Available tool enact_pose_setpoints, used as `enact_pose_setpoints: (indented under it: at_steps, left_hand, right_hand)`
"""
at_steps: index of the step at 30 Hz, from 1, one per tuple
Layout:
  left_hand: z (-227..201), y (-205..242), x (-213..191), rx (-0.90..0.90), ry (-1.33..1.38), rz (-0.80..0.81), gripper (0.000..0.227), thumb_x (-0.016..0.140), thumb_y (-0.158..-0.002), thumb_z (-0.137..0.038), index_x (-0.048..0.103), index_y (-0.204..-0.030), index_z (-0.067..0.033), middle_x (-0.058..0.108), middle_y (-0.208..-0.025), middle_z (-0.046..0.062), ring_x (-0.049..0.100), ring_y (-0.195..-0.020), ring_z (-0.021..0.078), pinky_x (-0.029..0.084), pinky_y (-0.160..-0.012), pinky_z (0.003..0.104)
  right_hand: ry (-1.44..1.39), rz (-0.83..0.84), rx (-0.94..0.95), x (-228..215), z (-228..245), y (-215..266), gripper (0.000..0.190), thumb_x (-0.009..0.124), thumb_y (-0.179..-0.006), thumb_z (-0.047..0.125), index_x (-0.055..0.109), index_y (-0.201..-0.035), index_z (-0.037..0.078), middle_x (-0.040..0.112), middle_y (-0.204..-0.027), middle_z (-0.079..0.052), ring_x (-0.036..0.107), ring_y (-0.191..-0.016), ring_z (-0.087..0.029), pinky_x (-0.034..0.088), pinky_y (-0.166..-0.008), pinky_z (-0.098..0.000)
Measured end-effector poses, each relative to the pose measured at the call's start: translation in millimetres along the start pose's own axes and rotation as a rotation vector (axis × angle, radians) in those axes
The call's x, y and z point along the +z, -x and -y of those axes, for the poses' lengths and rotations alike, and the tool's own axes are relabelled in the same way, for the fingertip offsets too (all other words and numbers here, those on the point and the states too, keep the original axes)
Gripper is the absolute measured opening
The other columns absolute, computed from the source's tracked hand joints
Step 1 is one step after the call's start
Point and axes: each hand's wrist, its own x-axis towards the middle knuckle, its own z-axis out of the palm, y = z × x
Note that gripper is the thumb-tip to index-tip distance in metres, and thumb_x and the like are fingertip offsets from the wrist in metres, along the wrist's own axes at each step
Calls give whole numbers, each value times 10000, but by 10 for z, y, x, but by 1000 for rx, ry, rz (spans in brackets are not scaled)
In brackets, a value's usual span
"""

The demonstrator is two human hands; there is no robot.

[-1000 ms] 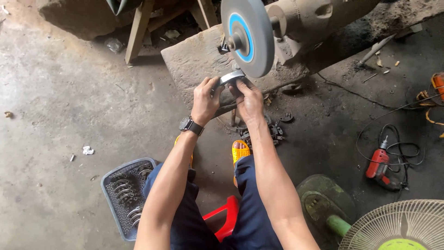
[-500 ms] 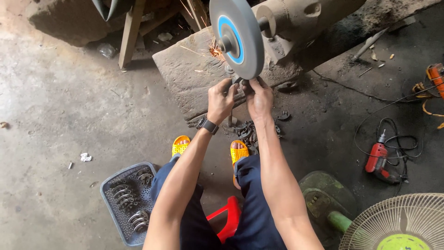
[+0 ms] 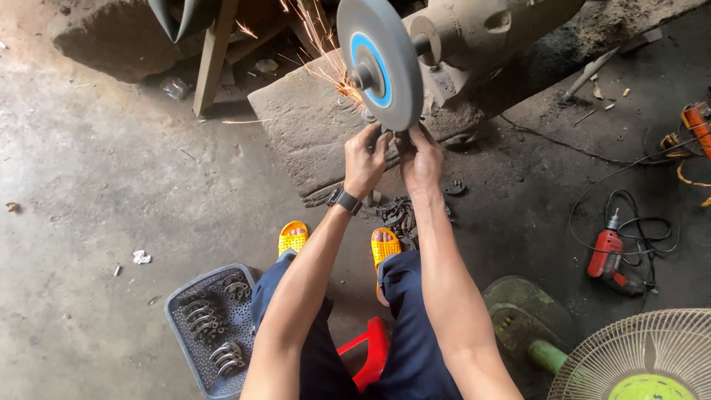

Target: The person sits on a low stool and uses a bench grinder to smooth the edges of small metal parts. They hold each part with both hands against the spinning wheel, generating sparks, then place the finished pieces into a grey plastic basket on the floor.

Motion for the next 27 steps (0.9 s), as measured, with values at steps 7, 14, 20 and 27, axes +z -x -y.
enact_pose_setpoints:
  at_steps: [7, 14, 20, 27]
  left_hand:
    - [212, 168, -218, -34, -69, -12, 69, 634, -834, -152, 624, -814, -87, 609, -580, 81, 624, -584, 282, 477, -527, 328]
    - [276, 209, -471, 39, -119, -29, 81, 647, -809, -78, 598, -853, -30, 603, -628, 164, 623, -615, 341, 485, -552, 360]
    - [234, 175, -269, 49, -90, 1, 123, 654, -819, -108, 599, -882, -18, 592, -643, 176, 607, -647, 388, 483, -563, 385]
    - [136, 45, -37, -20, 6, -6, 117, 638, -832, -137, 616, -875, -30, 606, -621, 166, 629, -640, 357, 488, -555, 384]
  right_hand:
    - [46, 80, 13, 44, -209, -41, 137, 698, -802, 91, 647, -908, 20, 649, -809, -156, 644, -715, -225, 576, -663, -280]
    - [121, 155, 107, 120, -186, 151, 145, 685, -805, 90, 648, -920, 8, 656, -808, -158, 662, -736, -230, 585, -681, -308]
    - [48, 94, 124, 87, -26, 148, 126, 702, -788, 86, 649, -887, 29, 658, -819, -140, 653, -735, -211, 588, -679, -286]
    - [-1, 14, 51, 51, 47, 34, 125, 702, -781, 72, 629, -873, 26, 649, -803, -131, 656, -732, -218, 586, -677, -282]
